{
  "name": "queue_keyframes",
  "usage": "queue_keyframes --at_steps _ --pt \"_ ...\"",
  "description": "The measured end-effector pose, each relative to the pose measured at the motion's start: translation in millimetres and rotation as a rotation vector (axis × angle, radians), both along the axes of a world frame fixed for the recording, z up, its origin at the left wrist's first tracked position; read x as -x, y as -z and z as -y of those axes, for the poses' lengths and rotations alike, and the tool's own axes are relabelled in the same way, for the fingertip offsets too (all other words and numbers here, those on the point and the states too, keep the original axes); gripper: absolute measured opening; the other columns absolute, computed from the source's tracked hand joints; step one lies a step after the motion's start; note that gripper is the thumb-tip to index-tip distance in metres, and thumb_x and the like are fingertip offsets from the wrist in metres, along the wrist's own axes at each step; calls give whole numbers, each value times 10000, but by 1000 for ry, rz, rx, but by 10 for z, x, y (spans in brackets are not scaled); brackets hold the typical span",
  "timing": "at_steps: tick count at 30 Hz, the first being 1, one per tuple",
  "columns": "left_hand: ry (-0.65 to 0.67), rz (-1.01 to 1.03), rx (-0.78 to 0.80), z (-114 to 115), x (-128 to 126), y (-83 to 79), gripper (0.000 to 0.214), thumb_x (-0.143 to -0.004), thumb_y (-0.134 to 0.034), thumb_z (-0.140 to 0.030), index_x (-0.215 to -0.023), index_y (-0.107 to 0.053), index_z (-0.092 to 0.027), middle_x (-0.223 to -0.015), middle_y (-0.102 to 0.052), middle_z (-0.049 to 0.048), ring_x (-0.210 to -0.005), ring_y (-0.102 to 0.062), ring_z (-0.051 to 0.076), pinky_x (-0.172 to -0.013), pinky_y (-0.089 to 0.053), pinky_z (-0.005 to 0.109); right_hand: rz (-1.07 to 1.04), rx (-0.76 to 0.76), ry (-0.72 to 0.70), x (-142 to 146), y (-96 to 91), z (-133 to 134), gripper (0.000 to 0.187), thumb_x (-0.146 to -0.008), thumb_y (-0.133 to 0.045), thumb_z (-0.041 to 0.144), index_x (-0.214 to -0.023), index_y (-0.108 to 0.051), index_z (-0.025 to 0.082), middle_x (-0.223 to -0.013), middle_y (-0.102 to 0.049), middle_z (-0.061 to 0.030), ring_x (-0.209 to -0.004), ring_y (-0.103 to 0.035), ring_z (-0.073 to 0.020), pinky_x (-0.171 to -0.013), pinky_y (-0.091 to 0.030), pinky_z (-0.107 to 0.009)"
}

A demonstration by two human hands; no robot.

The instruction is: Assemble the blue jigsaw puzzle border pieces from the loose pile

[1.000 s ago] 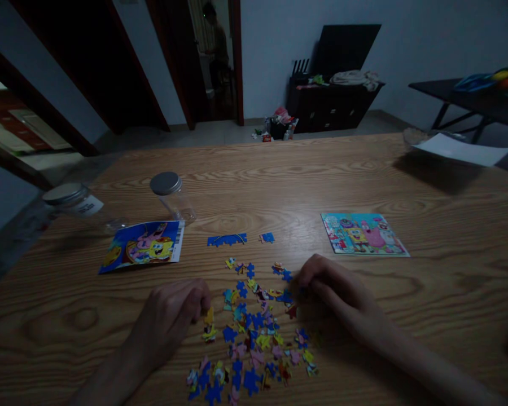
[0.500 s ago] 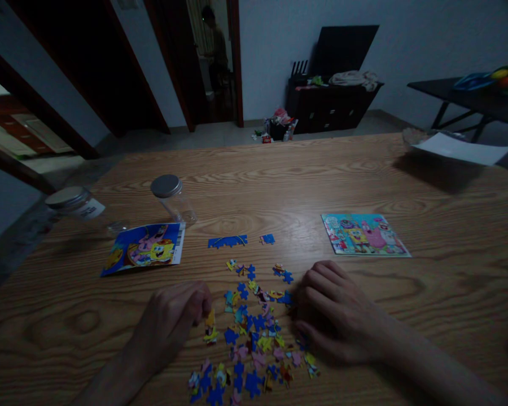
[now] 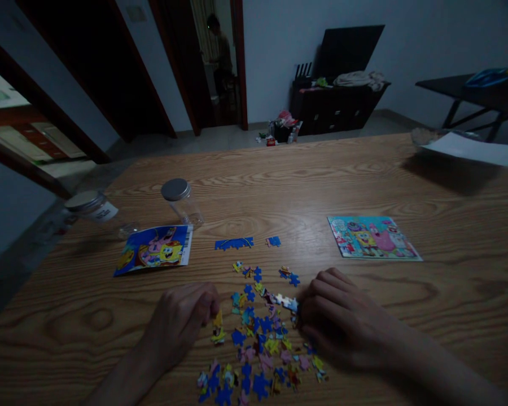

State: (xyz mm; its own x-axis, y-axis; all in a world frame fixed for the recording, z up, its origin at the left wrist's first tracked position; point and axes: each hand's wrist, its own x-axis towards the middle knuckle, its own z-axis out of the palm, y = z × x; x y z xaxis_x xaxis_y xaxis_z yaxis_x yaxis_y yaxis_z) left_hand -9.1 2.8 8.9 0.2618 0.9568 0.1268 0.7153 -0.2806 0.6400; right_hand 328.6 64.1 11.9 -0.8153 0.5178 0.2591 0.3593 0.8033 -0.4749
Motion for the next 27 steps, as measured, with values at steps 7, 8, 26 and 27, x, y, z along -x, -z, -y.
queue_keyframes --at_steps 7,8,26,27 --pt "-6 12 13 3 2 16 531 -1140 -274 -343 -750 -612 -215 -601 -593 -41 -538 -612 121 -587 -419 228 -12 87 -4 -38 -19 33 36 -945 -643 238 -963 -612 234 -899 -648 -55 -852 -590 -234 -804 -481 -414" --pt "-6 12 15 5 4 18 532 -1140 -275 -347 -751 -611 -215 -601 -591 -40 -536 -609 122 -587 -418 230 -14 85 -3 -41 -16 41 34 -949 -641 240 -969 -614 234 -896 -646 -57 -847 -587 -236 -791 -479 -411" --pt "-14 6 16 32 -16 45 623 -1162 -202 -443 -747 -602 -205 -639 -618 -20 -588 -606 127 -650 -412 247 -88 -118 -42 16 224 44 86 -984 -651 150 -1048 -650 208 -878 -663 -44 -772 -586 -185 -667 -449 -313" --pt "-14 3 19 33 -15 50 624 -1161 -199 -448 -751 -602 -205 -639 -618 -20 -589 -607 128 -652 -413 248 -96 -132 -51 16 244 36 90 -982 -648 147 -1046 -650 210 -868 -661 -40 -761 -587 -183 -660 -451 -312"
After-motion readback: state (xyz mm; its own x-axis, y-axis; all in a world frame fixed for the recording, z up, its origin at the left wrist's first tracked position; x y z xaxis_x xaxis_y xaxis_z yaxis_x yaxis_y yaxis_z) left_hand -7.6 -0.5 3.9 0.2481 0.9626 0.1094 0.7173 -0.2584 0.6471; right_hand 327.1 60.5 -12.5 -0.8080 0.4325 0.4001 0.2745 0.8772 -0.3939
